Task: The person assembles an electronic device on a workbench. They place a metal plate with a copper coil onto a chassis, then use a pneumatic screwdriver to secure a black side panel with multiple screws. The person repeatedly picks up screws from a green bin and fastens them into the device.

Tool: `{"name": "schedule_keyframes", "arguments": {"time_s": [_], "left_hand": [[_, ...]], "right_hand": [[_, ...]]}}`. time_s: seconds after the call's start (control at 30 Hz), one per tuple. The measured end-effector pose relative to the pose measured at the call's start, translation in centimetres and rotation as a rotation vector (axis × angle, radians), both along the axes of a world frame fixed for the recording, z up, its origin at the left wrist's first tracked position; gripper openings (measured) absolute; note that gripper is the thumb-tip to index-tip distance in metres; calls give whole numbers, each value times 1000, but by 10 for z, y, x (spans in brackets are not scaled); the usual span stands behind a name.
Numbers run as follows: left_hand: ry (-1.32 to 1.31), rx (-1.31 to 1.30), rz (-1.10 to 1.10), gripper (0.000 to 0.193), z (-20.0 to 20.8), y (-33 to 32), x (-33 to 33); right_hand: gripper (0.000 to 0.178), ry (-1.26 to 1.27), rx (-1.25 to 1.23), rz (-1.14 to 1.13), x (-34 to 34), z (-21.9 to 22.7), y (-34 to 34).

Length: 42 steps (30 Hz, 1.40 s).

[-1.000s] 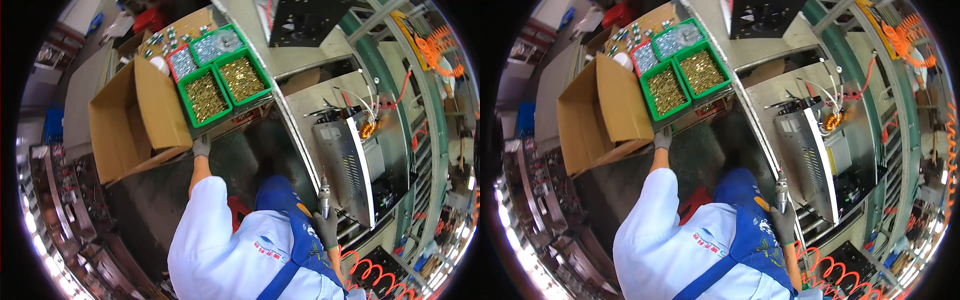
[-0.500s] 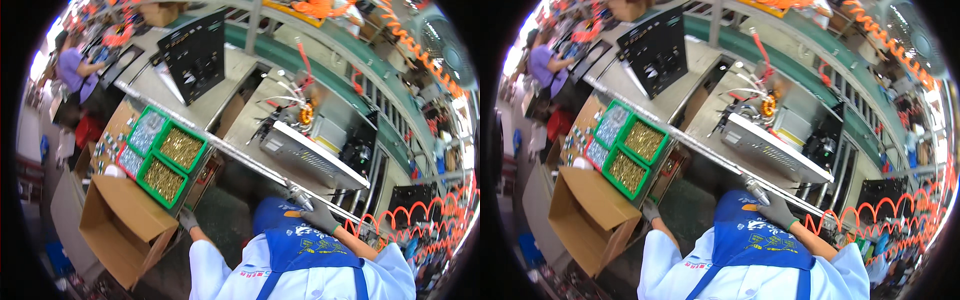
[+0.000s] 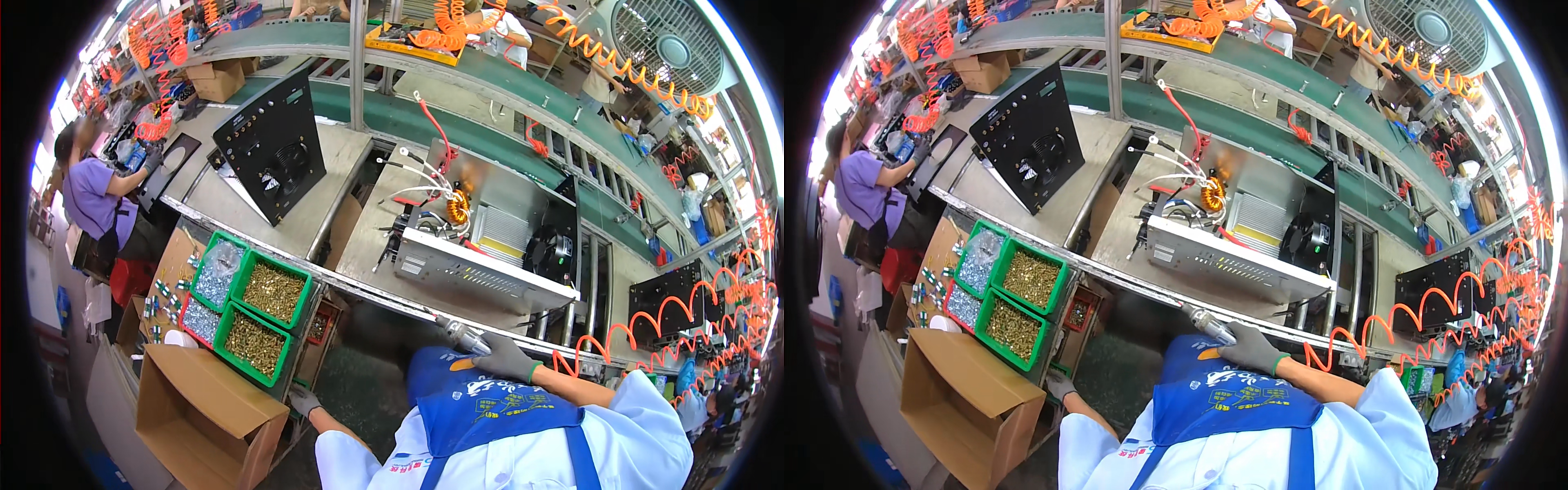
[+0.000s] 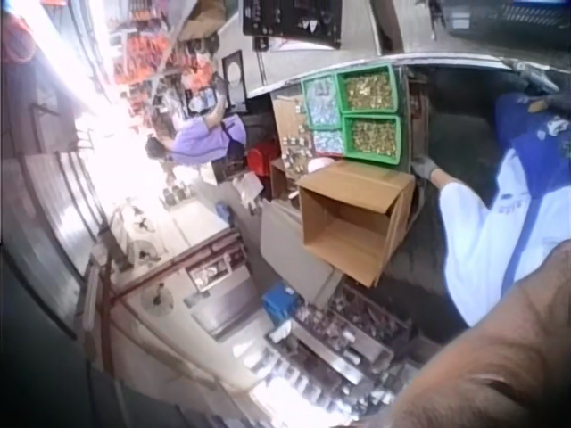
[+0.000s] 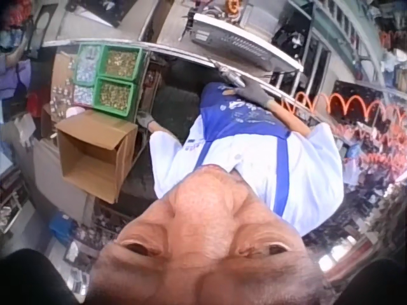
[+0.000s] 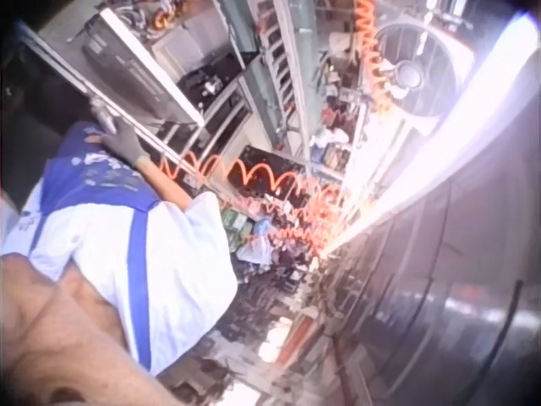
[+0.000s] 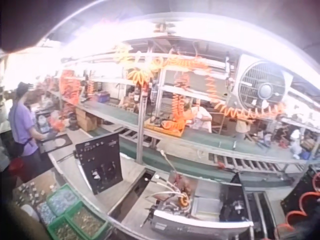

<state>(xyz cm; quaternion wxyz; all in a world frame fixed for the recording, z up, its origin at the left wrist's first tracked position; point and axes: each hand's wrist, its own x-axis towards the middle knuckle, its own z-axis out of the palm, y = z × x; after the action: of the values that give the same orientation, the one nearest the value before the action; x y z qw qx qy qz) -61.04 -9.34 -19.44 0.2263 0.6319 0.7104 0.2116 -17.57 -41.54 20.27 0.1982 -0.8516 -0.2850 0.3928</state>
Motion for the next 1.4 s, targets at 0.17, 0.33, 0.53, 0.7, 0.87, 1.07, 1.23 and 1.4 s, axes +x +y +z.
{"name": "schedule_keyframes", "arguments": {"time_s": [0.17,0.33,0.53,0.7,0.87,1.07,1.23,1.4], "left_hand": [[-125,-137,130,38,-3,-2,1],[-1097,-526,572,34,5,-9,41],[-1510,-727,40,22,175,-92,241],[-1360,-819,-463,22,358,-180,405],[-1294,-857,-816,23,388,-235,508],[-1171,-927,-846,26,415,-315,600],[-1006,-947,-1053,31,424,-341,650],[-873,-964,-1229,27,440,-356,688]], "right_hand": [[56,117,-4,-72,5,16,1],[59,197,88,-134,18,12,-24],[53,210,143,-188,47,38,-55],[52,176,271,-195,85,54,-101],[56,-5,499,-209,131,37,-174],[60,64,522,-332,194,40,-263],[55,86,541,-320,239,40,-312],[54,598,475,-337,292,46,-339]]}}
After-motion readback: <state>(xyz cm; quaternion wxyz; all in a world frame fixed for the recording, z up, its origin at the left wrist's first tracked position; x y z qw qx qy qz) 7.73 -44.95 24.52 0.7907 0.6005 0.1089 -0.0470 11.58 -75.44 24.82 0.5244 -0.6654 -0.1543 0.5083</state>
